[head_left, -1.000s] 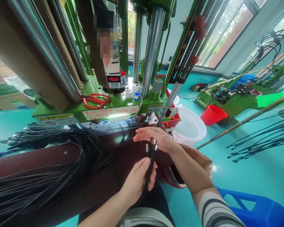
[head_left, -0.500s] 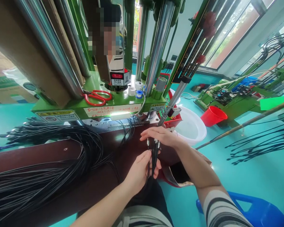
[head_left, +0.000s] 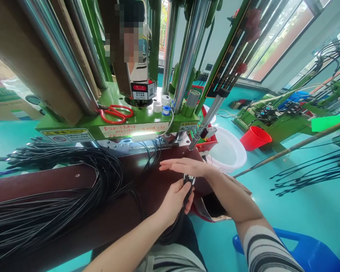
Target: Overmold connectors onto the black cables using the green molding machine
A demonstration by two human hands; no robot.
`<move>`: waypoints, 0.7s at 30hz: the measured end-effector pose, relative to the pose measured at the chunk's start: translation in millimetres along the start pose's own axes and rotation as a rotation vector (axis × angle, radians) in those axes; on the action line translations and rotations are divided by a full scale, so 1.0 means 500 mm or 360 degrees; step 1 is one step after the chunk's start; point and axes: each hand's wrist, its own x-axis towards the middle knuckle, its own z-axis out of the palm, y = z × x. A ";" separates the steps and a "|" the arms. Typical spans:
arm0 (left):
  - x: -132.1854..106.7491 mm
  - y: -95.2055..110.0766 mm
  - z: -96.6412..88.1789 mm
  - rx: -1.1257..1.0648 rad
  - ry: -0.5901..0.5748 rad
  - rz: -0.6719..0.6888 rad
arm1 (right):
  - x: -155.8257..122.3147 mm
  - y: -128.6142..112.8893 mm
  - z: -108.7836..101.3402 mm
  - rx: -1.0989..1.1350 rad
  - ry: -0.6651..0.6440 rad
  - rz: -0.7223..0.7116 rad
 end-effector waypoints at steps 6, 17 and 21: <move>0.008 -0.012 0.005 -0.0062 0.0154 0.0011 | 0.008 0.008 0.024 -0.0311 -0.0050 0.0184; 0.030 0.020 -0.073 -0.0213 0.0286 0.0105 | 0.071 0.099 -0.022 -0.0906 0.0845 0.0148; 0.027 0.023 -0.093 -0.0241 0.0303 0.0177 | 0.126 0.149 -0.039 -0.1400 0.0928 0.0352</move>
